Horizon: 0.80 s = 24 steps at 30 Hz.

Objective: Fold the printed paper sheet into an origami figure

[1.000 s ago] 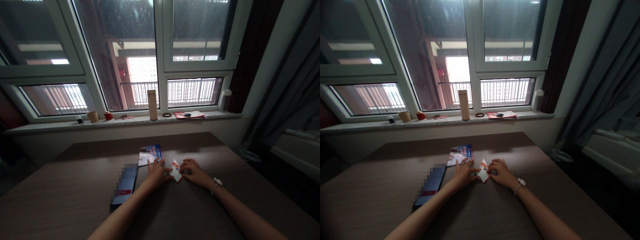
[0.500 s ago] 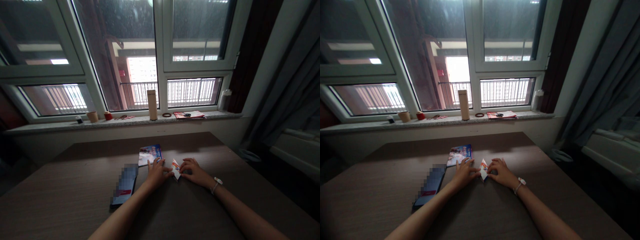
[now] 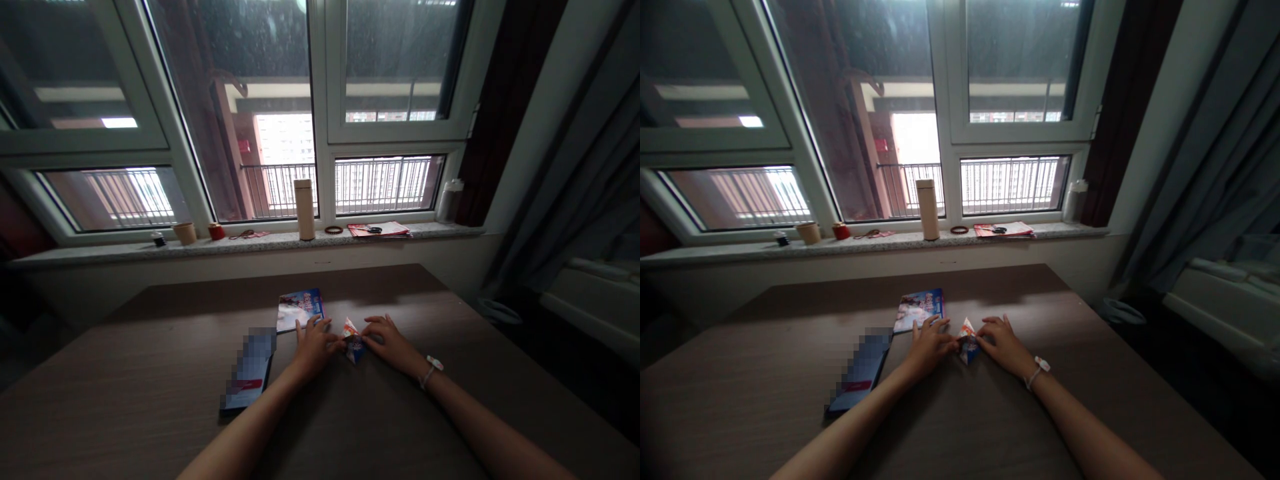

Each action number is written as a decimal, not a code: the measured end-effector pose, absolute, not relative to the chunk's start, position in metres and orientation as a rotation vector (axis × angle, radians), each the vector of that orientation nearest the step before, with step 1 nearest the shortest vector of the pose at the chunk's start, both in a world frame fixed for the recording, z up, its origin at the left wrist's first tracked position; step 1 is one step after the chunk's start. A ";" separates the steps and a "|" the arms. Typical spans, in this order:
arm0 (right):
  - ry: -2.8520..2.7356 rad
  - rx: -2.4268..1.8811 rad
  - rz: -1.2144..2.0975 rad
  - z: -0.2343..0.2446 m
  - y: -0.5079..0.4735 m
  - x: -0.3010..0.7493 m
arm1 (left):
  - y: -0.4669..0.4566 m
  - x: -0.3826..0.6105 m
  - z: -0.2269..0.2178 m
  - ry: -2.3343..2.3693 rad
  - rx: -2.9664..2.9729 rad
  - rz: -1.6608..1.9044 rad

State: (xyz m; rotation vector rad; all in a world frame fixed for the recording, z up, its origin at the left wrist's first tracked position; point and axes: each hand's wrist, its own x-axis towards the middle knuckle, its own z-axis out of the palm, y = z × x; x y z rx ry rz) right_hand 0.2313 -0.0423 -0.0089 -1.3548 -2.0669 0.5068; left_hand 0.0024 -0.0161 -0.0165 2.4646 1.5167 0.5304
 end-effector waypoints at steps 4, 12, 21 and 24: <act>-2.058 -1.359 0.486 -0.010 -0.043 0.230 | -0.016 0.003 -0.019 1.508 2.480 0.561; -2.129 -1.289 0.424 -0.017 -0.041 0.228 | -0.017 0.005 -0.020 1.457 2.495 0.594; -2.103 -1.239 0.375 -0.020 -0.038 0.225 | -0.022 0.009 -0.020 1.483 2.520 0.653; -2.088 -1.254 0.375 -0.018 -0.039 0.223 | -0.022 0.012 -0.020 1.500 2.499 0.661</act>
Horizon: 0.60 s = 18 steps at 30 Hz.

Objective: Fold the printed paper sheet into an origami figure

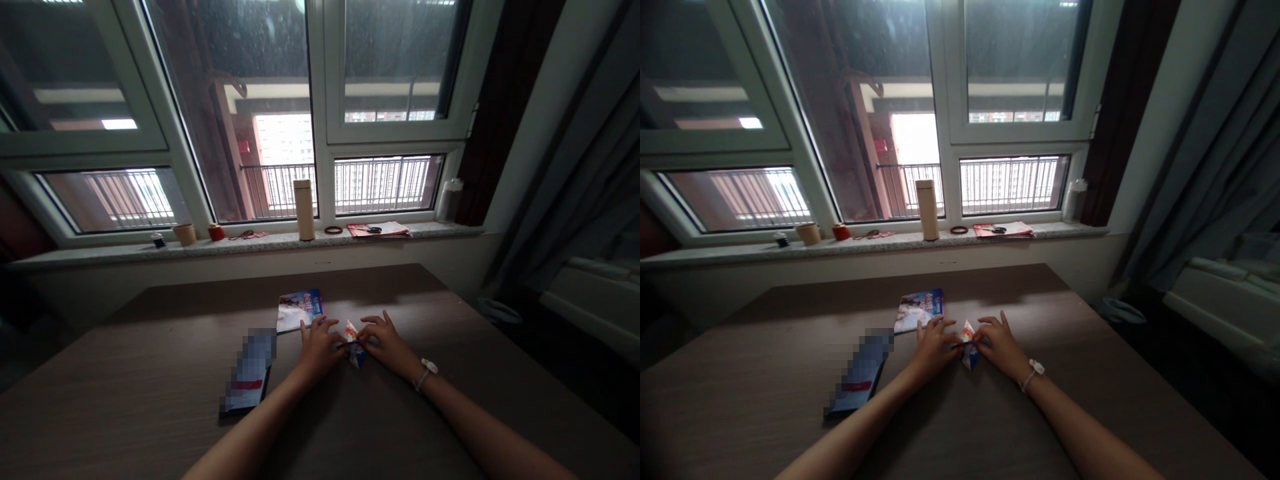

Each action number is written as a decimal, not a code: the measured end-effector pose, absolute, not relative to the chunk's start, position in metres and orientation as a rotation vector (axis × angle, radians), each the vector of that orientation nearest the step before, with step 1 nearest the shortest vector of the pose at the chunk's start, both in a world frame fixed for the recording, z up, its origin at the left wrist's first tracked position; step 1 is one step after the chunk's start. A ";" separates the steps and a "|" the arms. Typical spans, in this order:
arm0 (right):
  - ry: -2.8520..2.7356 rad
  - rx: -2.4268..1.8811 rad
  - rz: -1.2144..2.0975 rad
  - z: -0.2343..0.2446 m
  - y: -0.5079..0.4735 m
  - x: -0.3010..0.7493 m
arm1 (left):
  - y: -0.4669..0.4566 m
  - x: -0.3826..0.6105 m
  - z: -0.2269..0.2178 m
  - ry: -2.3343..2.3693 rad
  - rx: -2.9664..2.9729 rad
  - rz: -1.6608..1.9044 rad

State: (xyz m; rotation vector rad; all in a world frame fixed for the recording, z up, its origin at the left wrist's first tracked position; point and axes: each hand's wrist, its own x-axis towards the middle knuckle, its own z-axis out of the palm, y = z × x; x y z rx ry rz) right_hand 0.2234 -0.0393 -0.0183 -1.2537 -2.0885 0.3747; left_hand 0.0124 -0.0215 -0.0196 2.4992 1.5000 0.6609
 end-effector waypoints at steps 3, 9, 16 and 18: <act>-2.079 -1.270 0.357 -0.017 -0.040 0.222 | -0.021 0.016 -0.018 1.511 2.467 0.676; -2.009 -1.400 0.310 -0.017 -0.041 0.217 | -0.024 0.023 -0.013 1.538 2.448 0.723; -2.024 -1.571 0.262 -0.016 -0.043 0.210 | -0.028 0.028 -0.010 1.616 2.413 0.681; -2.013 -1.577 0.258 -0.016 -0.042 0.208 | -0.030 0.030 -0.009 1.659 2.406 0.695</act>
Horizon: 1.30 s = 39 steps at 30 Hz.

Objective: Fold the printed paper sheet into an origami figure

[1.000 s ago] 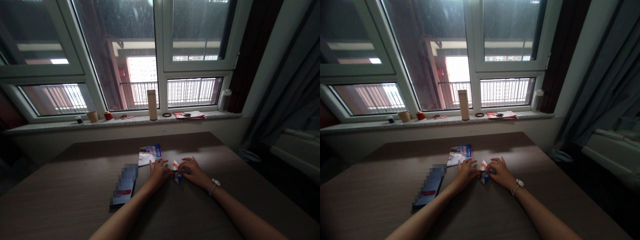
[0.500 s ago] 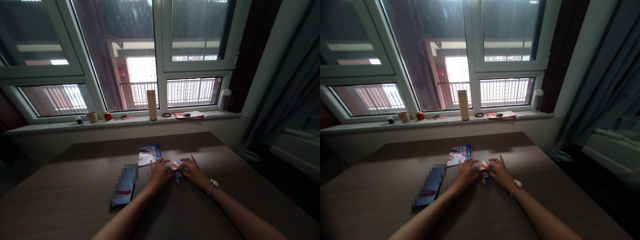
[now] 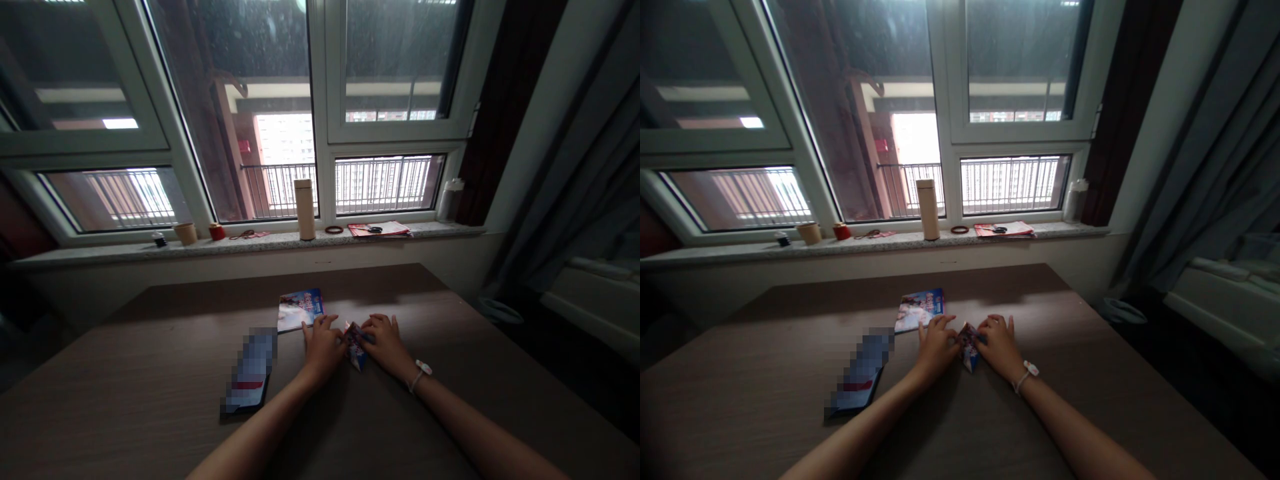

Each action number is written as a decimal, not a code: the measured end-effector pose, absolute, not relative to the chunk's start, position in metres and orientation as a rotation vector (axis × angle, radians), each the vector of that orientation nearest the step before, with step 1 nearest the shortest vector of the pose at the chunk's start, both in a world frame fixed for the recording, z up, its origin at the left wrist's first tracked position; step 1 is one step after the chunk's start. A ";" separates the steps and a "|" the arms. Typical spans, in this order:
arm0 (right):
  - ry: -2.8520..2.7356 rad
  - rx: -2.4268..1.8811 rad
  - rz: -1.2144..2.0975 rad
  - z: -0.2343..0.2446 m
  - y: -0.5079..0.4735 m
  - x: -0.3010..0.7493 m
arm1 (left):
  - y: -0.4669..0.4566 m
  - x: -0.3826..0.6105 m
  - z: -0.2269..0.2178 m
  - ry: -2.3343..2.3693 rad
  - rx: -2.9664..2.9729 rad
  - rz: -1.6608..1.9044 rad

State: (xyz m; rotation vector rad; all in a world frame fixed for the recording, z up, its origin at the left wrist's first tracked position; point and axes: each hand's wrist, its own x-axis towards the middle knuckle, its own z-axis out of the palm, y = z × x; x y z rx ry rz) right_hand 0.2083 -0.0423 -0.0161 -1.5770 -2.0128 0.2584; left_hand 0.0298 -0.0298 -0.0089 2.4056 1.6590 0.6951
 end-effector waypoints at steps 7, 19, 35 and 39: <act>-2.009 -1.601 0.236 -0.018 -0.042 0.202 | -0.033 0.035 -0.009 1.741 2.361 0.711; -1.995 -1.671 0.199 -0.021 -0.041 0.196 | -0.031 0.035 -0.014 1.783 2.225 0.745; -1.915 -1.737 0.290 -0.021 -0.040 0.195 | -0.029 0.036 -0.015 1.777 2.196 0.700; -1.923 -1.739 0.295 -0.022 -0.041 0.194 | -0.028 0.036 -0.017 1.773 2.169 0.704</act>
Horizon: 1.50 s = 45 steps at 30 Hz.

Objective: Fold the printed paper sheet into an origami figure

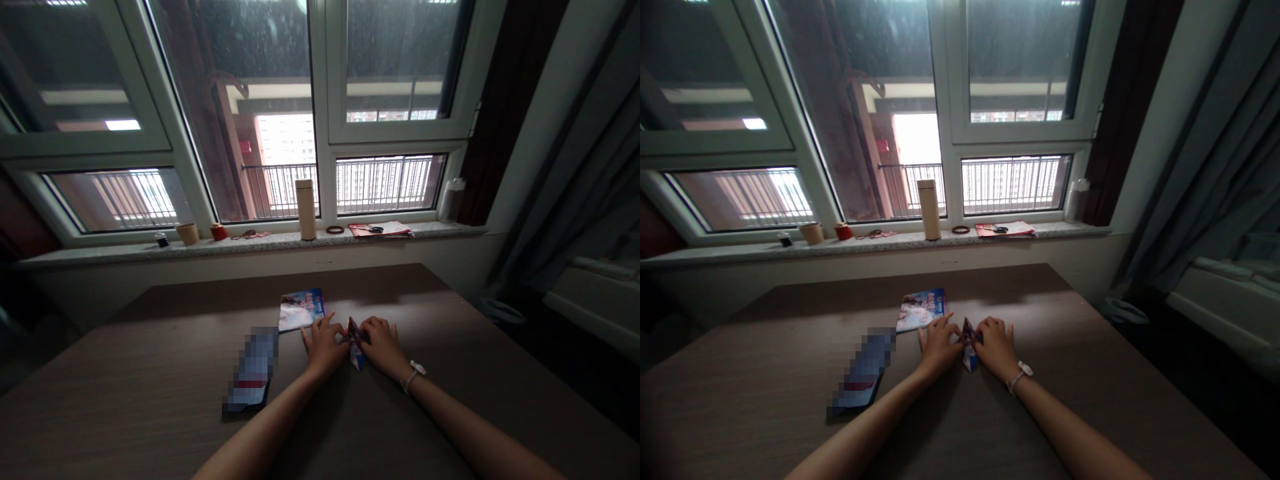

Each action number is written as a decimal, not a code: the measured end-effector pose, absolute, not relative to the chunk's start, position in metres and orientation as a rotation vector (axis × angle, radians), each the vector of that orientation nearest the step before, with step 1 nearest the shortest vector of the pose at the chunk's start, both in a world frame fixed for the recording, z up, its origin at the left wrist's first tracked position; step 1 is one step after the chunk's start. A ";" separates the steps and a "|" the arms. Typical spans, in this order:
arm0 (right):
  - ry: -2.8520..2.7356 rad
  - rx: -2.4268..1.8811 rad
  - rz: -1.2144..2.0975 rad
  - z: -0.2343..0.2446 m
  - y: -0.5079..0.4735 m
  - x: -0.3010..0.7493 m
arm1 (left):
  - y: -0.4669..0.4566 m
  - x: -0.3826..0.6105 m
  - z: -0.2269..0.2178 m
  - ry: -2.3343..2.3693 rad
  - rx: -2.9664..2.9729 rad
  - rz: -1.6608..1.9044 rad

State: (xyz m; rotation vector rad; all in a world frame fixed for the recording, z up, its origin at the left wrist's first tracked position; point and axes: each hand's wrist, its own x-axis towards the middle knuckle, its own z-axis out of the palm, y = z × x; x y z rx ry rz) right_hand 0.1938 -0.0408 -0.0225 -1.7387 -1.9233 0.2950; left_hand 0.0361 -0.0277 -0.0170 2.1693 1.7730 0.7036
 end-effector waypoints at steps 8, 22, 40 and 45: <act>-1.910 -1.714 0.294 -0.022 -0.042 0.194 | -0.027 0.034 -0.018 1.752 2.210 0.714; -1.919 -1.684 0.245 -0.025 -0.041 0.197 | -0.028 0.034 -0.017 1.768 2.235 0.679; -1.930 -1.742 0.211 -0.024 -0.040 0.193 | -0.027 0.035 -0.018 1.760 2.197 0.698; -1.936 -1.745 0.244 -0.022 -0.040 0.193 | -0.027 0.035 -0.015 1.770 2.199 0.667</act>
